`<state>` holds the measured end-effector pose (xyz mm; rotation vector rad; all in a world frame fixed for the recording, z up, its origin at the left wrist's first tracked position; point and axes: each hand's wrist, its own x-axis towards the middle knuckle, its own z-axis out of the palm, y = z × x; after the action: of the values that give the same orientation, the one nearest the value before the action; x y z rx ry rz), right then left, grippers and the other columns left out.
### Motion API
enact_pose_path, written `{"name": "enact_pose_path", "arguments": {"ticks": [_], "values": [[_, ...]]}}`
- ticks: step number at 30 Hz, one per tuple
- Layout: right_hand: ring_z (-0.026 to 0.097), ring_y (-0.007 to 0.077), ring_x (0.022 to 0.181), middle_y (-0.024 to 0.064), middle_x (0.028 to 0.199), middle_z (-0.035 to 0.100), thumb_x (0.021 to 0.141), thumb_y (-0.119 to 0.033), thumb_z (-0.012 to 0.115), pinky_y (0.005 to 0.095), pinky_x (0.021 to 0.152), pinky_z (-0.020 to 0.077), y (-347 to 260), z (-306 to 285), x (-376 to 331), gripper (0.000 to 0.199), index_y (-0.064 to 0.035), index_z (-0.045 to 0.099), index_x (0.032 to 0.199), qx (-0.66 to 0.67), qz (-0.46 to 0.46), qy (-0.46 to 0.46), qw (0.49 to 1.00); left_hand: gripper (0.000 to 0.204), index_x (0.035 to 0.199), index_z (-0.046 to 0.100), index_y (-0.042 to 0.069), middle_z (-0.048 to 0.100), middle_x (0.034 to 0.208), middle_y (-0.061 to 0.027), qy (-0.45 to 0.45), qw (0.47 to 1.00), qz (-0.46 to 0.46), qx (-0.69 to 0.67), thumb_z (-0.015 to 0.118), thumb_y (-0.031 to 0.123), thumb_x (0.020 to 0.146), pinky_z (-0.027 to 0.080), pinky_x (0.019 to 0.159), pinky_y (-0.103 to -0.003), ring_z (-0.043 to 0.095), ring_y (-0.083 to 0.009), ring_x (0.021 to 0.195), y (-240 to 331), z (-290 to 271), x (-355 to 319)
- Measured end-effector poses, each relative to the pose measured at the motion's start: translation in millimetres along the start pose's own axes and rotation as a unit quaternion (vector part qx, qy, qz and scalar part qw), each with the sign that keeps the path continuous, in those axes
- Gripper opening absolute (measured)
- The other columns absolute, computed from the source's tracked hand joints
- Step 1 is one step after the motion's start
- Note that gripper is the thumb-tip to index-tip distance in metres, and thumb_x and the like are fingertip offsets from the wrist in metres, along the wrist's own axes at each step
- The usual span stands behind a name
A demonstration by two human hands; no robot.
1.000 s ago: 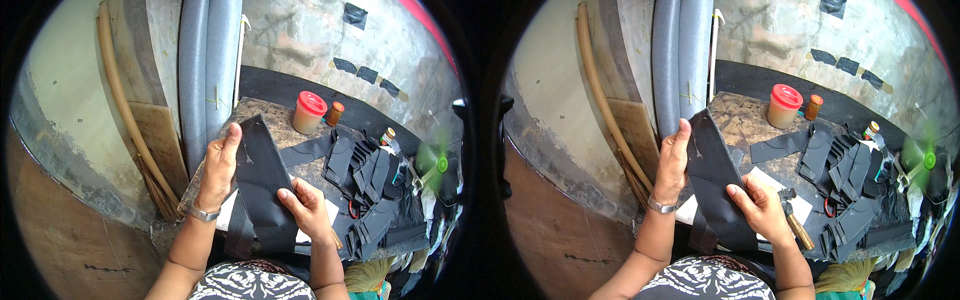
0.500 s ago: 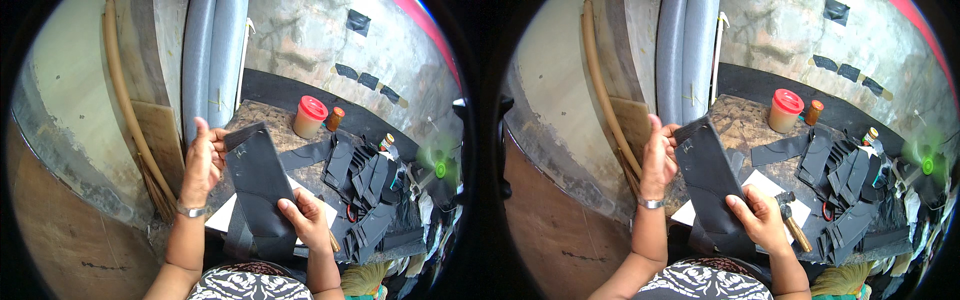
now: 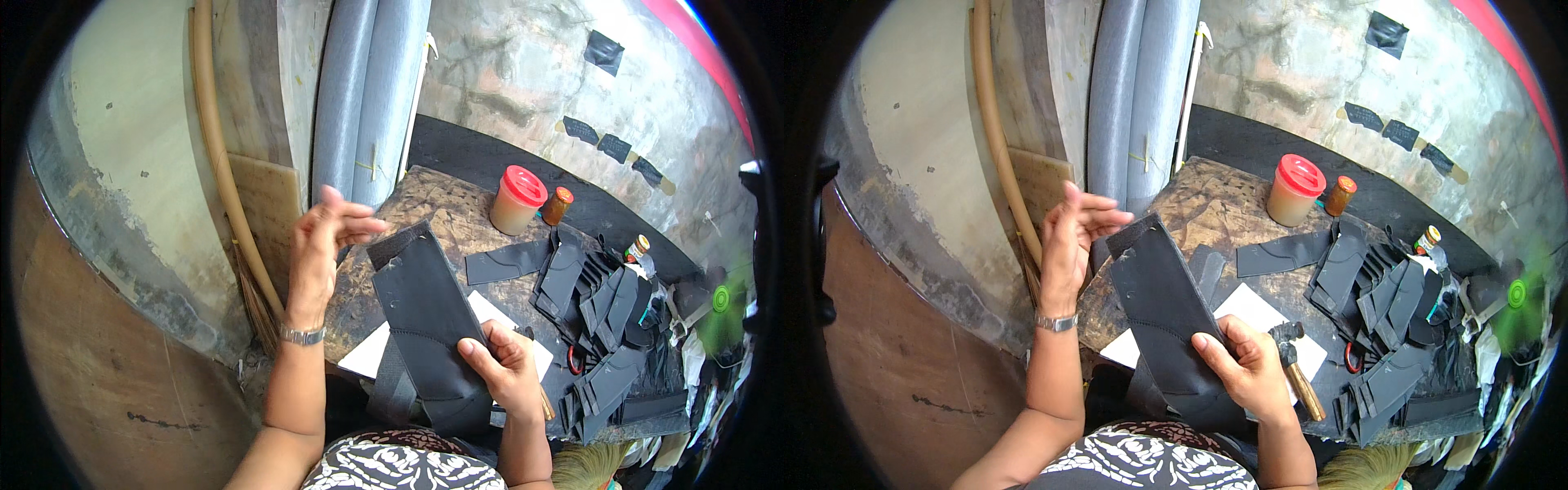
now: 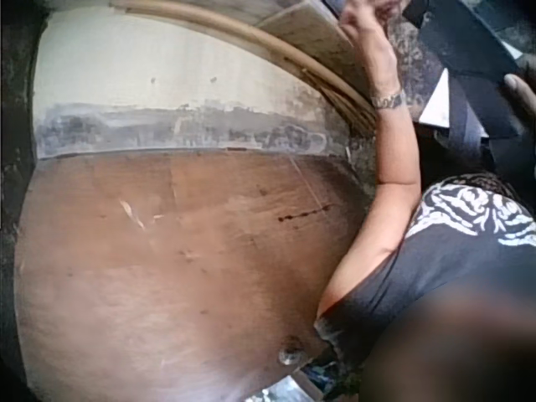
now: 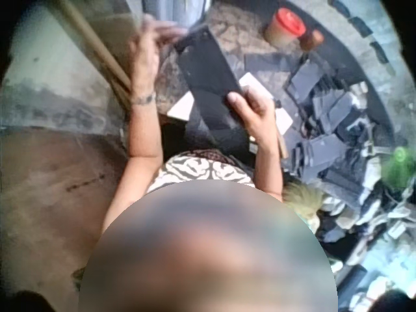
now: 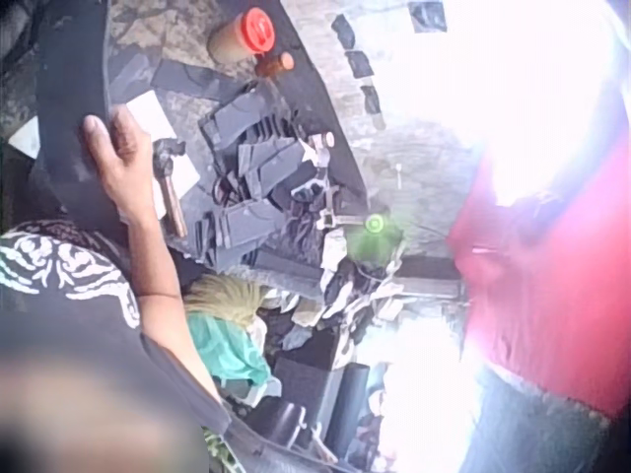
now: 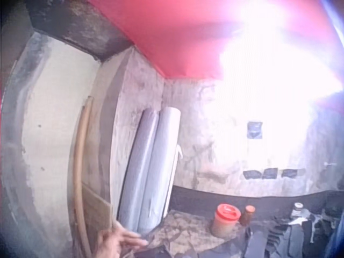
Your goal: The person aligns black rubber pieces on a workbench, uses a hammer to press them flat, then cuts along marked lines with scissors. The person repeats this process on multiple pieces, stacking the cut parts on the table.
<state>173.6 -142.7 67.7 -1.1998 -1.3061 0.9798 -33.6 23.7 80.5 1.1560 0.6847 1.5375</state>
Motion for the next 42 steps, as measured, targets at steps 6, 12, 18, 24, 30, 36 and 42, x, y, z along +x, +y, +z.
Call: {"name": "enact_pose_path", "arguments": {"ticks": [6,12,18,24,30,36,42], "values": [[0.035,0.0015,0.062,-0.0085,0.065,0.044,0.093,-0.014,0.070,0.0217,0.051,0.0283,-0.5,-0.1,2.1,0.023,-0.0014,0.059,0.078,-0.085,0.083,-0.038,0.992,0.014,0.087,0.066,0.001,0.068,0.089,-0.0057,-0.255,0.958,-0.011,0.132,0.073,0.013,0.089,0.049,0.080,-0.022,0.061,-0.0073,0.087,2.7,11.8,-9.1],[0.037,0.0014,0.062,-0.0082,0.067,0.046,0.091,-0.011,0.070,0.0214,0.051,0.0285,-10.0,-17.4,-2.0,0.020,-0.0026,0.059,0.077,-0.077,-0.038,0.045,0.995,0.033,0.079,0.065,0.006,0.060,0.055,-0.0028,0.019,0.991,0.020,0.131,0.058,0.030,0.100,0.050,0.049,-0.024,0.059,-0.0090,0.048,0.3,-2.9,13.7],[0.050,-0.0002,0.073,-0.0053,0.083,0.059,0.097,-0.015,0.063,0.0155,0.064,0.0379,-13.9,-76.4,9.9,0.011,-0.0047,0.061,0.094,0.036,-0.183,0.350,0.918,0.089,0.156,0.023,0.019,0.025,0.153,-0.0329,-0.371,0.656,-0.009,0.657,0.064,0.057,0.087,0.031,0.110,-0.060,0.031,-0.0513,0.139,-83.1,28.8,-98.8],[0.060,0.0038,0.076,-0.0004,0.090,0.066,0.097,-0.018,0.064,0.0180,0.070,0.0474,-19.8,-97.1,5.4,0.017,-0.0028,0.064,0.105,0.096,-0.158,0.334,0.924,0.063,0.147,0.045,0.021,0.025,0.156,-0.0275,-0.370,0.729,0.023,0.575,0.064,0.031,0.088,0.032,0.114,-0.048,0.032,-0.0478,0.139,-133.4,-20.0,-29.0],[0.059,0.0034,0.080,-0.0016,0.094,0.065,0.098,-0.021,0.064,0.0197,0.073,0.0477,-6.3,-72.3,20.9,0.022,-0.0023,0.064,0.109,0.107,-0.076,0.249,0.960,0.067,0.150,0.040,0.019,0.020,0.162,-0.0165,-0.425,0.677,0.083,0.595,0.060,0.048,0.093,0.018,0.120,-0.043,0.024,-0.0367,0.146,-127.8,9.0,15.1],[0.054,0.0020,0.072,-0.0009,0.078,0.063,0.094,-0.014,0.067,0.0221,0.062,0.0458,15.7,-44.3,41.2,0.012,-0.0021,0.064,0.095,0.031,-0.021,0.131,0.991,0.053,0.129,0.060,0.000,0.066,0.121,-0.0073,-0.439,0.864,-0.247,-0.001,0.073,0.032,0.089,0.046,0.097,-0.029,0.061,-0.0155,0.111,-77.7,48.5,-32.3],[0.062,0.0215,0.074,0.0096,0.088,0.064,0.082,-0.022,0.075,0.0339,0.067,0.0502,28.3,4.5,18.0,0.030,-0.0029,0.066,0.104,-0.379,-0.338,0.027,0.861,0.030,0.093,0.071,0.001,0.071,0.104,-0.0193,-0.516,0.838,-0.062,-0.167,0.069,0.030,0.089,0.030,0.112,-0.059,0.057,-0.0420,0.119,-74.5,16.0,-25.5]]}}
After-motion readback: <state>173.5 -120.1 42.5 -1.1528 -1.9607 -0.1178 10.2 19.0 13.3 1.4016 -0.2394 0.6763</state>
